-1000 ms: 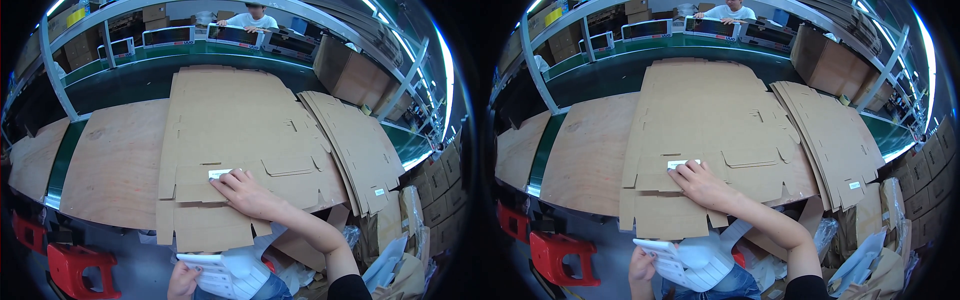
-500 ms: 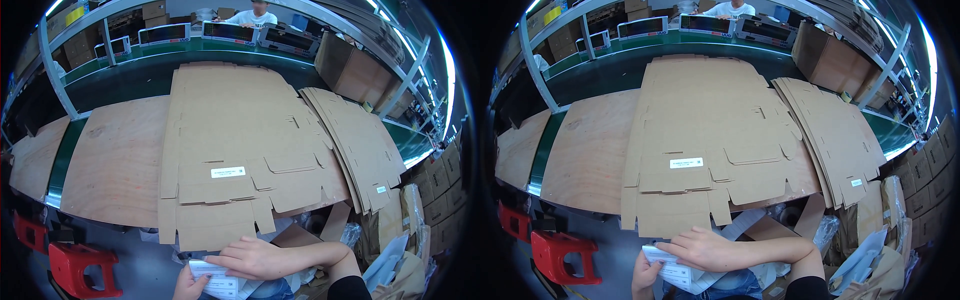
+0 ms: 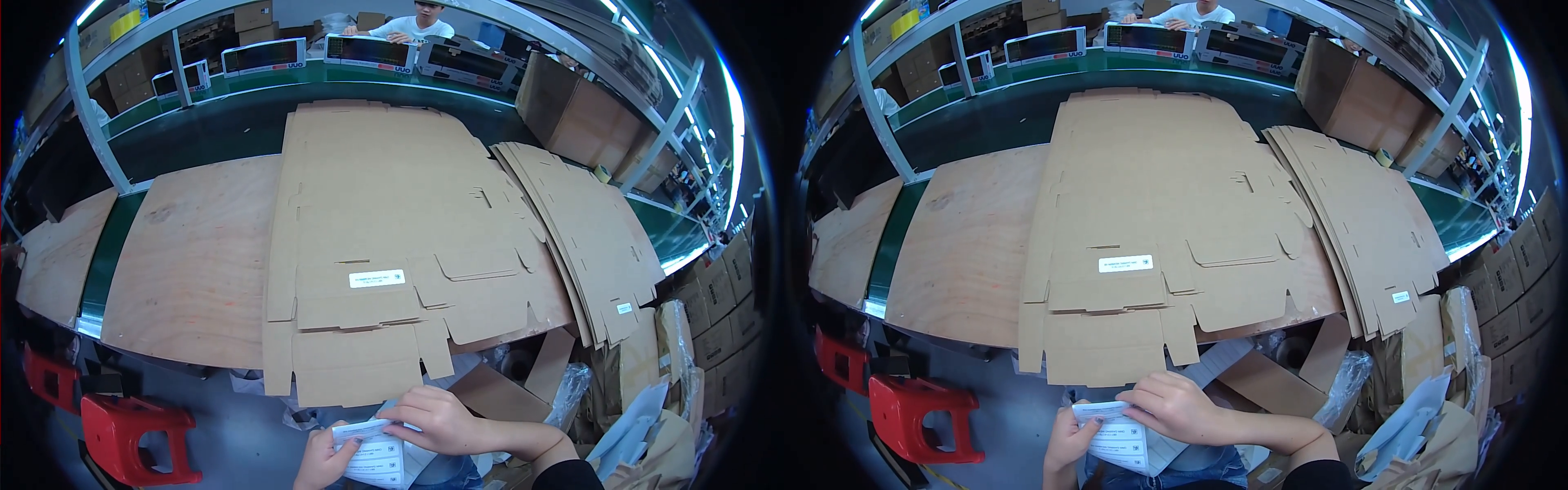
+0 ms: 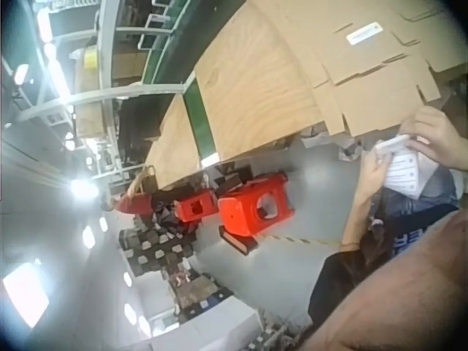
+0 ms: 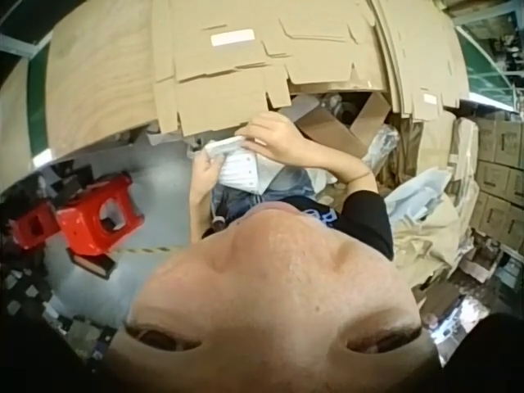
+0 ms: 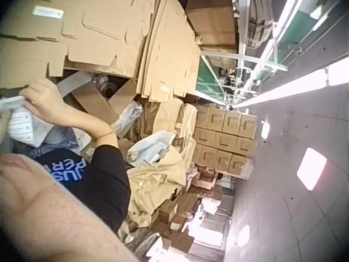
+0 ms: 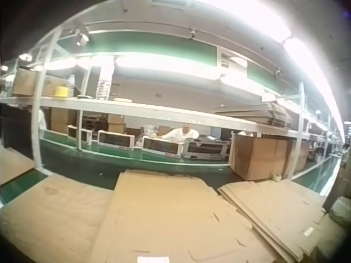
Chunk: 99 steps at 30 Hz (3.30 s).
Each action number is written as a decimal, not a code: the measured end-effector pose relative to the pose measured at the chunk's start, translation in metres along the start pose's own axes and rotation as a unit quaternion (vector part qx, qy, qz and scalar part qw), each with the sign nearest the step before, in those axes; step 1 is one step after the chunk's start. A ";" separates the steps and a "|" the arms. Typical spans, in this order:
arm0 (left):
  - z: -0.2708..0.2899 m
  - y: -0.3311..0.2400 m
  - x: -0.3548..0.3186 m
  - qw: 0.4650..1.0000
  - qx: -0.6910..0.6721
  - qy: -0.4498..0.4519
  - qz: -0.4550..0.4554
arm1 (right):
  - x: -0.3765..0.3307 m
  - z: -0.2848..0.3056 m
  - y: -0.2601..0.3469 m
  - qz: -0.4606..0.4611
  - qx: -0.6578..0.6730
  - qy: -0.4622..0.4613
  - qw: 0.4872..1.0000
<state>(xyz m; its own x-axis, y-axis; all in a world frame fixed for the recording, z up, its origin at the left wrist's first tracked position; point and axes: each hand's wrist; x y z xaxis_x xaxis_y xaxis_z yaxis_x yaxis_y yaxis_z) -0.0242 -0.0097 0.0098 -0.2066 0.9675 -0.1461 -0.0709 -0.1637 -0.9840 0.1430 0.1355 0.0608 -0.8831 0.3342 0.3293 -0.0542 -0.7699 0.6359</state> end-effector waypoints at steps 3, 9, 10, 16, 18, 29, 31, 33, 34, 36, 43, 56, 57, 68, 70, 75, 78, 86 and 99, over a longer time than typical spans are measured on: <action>-0.004 -0.001 0.002 0.999 0.012 -0.011 -0.046 | -0.004 0.005 0.009 -0.006 -0.027 -0.012 1.000; -0.010 -0.004 -0.001 0.996 0.030 -0.029 -0.076 | -0.007 0.011 0.020 -0.023 -0.036 -0.050 0.998; -0.010 -0.005 -0.003 0.996 0.033 -0.032 -0.071 | -0.008 0.011 0.021 -0.025 -0.029 -0.058 0.998; -0.013 -0.027 -0.006 0.999 0.047 0.019 0.019 | -0.013 0.011 0.018 -0.096 0.023 -0.055 0.994; -0.013 -0.024 -0.009 0.998 0.039 0.015 0.040 | -0.012 0.014 0.019 -0.091 0.028 -0.058 0.994; -0.015 -0.005 -0.012 0.995 -0.072 0.015 0.064 | -0.013 0.014 0.019 -0.054 0.043 -0.068 0.995; -0.013 -0.004 -0.012 0.994 -0.090 0.017 0.062 | -0.014 0.013 0.019 -0.049 0.045 -0.070 0.995; -0.010 -0.004 -0.013 0.994 -0.088 0.035 0.059 | -0.014 0.012 0.019 -0.044 0.051 -0.071 0.995; -0.008 -0.003 -0.014 0.994 -0.087 0.045 0.057 | -0.015 0.011 0.019 -0.041 0.055 -0.072 0.995; -0.005 -0.002 -0.015 0.993 -0.086 0.054 0.055 | -0.014 0.011 0.019 -0.039 0.058 -0.072 0.995; -0.002 0.007 -0.016 0.992 -0.083 0.097 -0.008 | -0.013 0.009 0.020 -0.015 0.082 -0.085 0.993; -0.007 -0.002 -0.016 0.974 -0.185 0.117 0.064 | -0.012 0.008 0.017 0.010 0.067 -0.099 0.993; -0.008 -0.003 -0.015 0.976 -0.176 0.109 0.066 | -0.011 0.009 0.016 0.013 0.061 -0.099 0.993; -0.023 0.005 -0.009 0.980 -0.193 -0.029 0.036 | -0.013 0.010 0.015 0.012 0.026 -0.091 0.995; -0.023 0.005 -0.009 0.982 -0.182 -0.029 0.031 | -0.014 0.009 0.015 0.003 0.027 -0.089 0.996; -0.023 0.006 -0.010 0.984 -0.159 -0.045 0.063 | -0.010 0.010 0.014 0.012 0.010 -0.122 0.992; -0.022 0.005 -0.011 0.985 -0.151 -0.042 0.067 | -0.010 0.008 0.013 0.010 0.003 -0.121 0.993; -0.020 0.004 -0.012 0.987 -0.137 -0.033 0.078 | -0.012 0.007 0.013 0.003 -0.004 -0.104 0.995; -0.019 0.003 -0.013 0.991 -0.107 -0.039 0.077 | -0.011 0.005 0.012 -0.003 -0.013 -0.086 0.996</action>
<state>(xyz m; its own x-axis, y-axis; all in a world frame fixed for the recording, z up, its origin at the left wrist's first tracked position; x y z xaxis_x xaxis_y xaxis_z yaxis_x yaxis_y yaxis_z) -0.0032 -0.0196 0.0069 -0.2750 0.9149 -0.2954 0.1738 -0.2549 -0.9512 0.1548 0.1248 0.0684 -0.7905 0.4246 0.4414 -0.0727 -0.7807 0.6207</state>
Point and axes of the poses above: each hand's wrist, its own x-axis towards the middle knuckle, its own z-axis out of the back of the hand, y = z × x, and after that the axes turned 1 degree about z, right-handed
